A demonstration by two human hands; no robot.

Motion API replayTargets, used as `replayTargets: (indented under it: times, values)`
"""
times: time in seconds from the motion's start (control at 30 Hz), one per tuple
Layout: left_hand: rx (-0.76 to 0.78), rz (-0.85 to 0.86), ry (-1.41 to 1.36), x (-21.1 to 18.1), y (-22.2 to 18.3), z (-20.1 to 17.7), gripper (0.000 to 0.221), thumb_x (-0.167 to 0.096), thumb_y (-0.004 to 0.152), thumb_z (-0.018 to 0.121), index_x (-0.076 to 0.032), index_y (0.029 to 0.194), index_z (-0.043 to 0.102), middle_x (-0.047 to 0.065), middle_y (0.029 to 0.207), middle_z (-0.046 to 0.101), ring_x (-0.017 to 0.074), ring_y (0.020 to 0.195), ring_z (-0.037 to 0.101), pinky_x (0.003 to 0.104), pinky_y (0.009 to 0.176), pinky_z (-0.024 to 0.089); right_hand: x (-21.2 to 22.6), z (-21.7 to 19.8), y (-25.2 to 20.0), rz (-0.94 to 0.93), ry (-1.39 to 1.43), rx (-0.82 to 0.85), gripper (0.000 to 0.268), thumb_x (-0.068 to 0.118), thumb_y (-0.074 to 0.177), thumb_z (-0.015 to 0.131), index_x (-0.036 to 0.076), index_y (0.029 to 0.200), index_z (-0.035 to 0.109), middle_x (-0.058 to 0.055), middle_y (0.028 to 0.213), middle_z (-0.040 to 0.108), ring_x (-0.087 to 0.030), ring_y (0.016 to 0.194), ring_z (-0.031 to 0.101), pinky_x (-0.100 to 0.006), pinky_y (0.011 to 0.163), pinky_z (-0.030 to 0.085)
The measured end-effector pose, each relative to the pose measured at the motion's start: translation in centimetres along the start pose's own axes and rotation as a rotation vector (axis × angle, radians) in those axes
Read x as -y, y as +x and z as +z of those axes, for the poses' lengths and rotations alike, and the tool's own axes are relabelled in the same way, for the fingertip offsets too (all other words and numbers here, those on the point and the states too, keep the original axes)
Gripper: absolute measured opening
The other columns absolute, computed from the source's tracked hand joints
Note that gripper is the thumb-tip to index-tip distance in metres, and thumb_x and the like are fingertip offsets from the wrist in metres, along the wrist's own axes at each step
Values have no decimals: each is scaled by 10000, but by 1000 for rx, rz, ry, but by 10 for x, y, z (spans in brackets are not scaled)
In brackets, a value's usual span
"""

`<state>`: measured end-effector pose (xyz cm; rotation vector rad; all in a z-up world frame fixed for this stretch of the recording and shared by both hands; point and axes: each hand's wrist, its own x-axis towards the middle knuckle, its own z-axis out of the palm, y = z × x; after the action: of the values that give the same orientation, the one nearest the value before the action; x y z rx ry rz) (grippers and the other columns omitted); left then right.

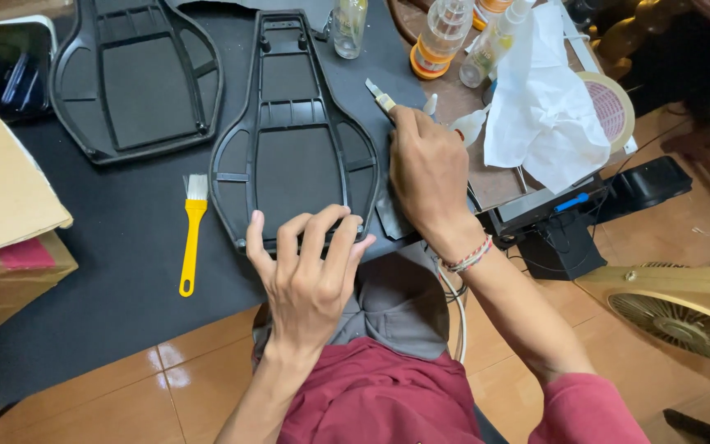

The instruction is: Polishing and trimming the edges of a black plastic casing using sandpaper and a utility knife.

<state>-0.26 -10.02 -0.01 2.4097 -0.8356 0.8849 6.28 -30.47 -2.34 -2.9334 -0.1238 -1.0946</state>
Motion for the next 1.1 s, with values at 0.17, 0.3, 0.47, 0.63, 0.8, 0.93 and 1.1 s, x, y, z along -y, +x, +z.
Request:
replayTargets:
  times: [0.17, 0.3, 0.47, 0.63, 0.8, 0.93, 1.1]
  values:
    - [-90, 6, 65, 2, 0, 0, 211, -335, 1019, 688, -161, 1118, 751, 12, 1098, 702, 251, 1039, 601, 679, 1126, 230, 5, 11, 9, 75, -147, 42, 178, 88, 919, 575, 130, 1091, 596, -80, 850, 645, -314, 555, 682, -399, 515, 533]
    - [-212, -84, 189, 2, -3, -7, 270, -461, 1017, 664, -227, 1079, 784, -25, 1088, 661, 228, 993, 501, 522, 1009, 318, 11, -7, 26, 49, -147, -61, 335, 158, 819, 694, 110, 1149, 659, -77, 885, 634, -321, 573, 684, -422, 516, 541]
    - [-290, -256, 173, -6, -3, -15, 295, -511, 911, 804, -259, 1064, 828, 43, 956, 464, 217, 801, 428, 367, 794, 335, 14, -42, 44, -52, 98, -66, 308, 0, 911, 654, 37, 1216, 662, -109, 922, 595, -324, 705, 554, -433, 579, 427]
    - [-305, -208, 124, -3, -4, -18, 287, -402, 987, 737, -153, 1108, 808, -25, 679, 419, 174, 581, 363, 331, 711, 332, 21, -69, 49, -105, 350, -47, 82, -42, 984, 578, 23, 1014, 619, -109, 866, 610, -302, 754, 440, -414, 685, 374]
    - [-364, -213, -122, -3, -5, -13, 274, -246, 1036, 651, -33, 1138, 791, -7, 664, 637, 161, 516, 581, 255, 542, 482, 27, -88, 35, 60, 818, 204, 211, 142, 1090, 514, 122, 981, 693, 49, 564, 455, -148, 542, 416, -273, 579, 447]
    - [-312, -325, -320, -5, -11, -10, 184, -110, 1037, 617, -44, 1120, 767, 34, 697, 720, 258, 597, 690, 320, 611, 562, 38, -112, 28, 82, 1032, 346, 216, 103, 1071, 469, 85, 1055, 683, -20, 629, 662, -164, 463, 590, -304, 502, 508]
    - [-332, -363, -388, -4, -15, -3, 310, -184, 827, 901, -46, 1049, 735, -5, 725, 736, 221, 661, 691, 340, 743, 580, 39, -120, 29, -6, 1014, 434, 223, 158, 1055, 558, 122, 1174, 743, -137, 734, 579, -256, 635, 513, -405, 647, 508]
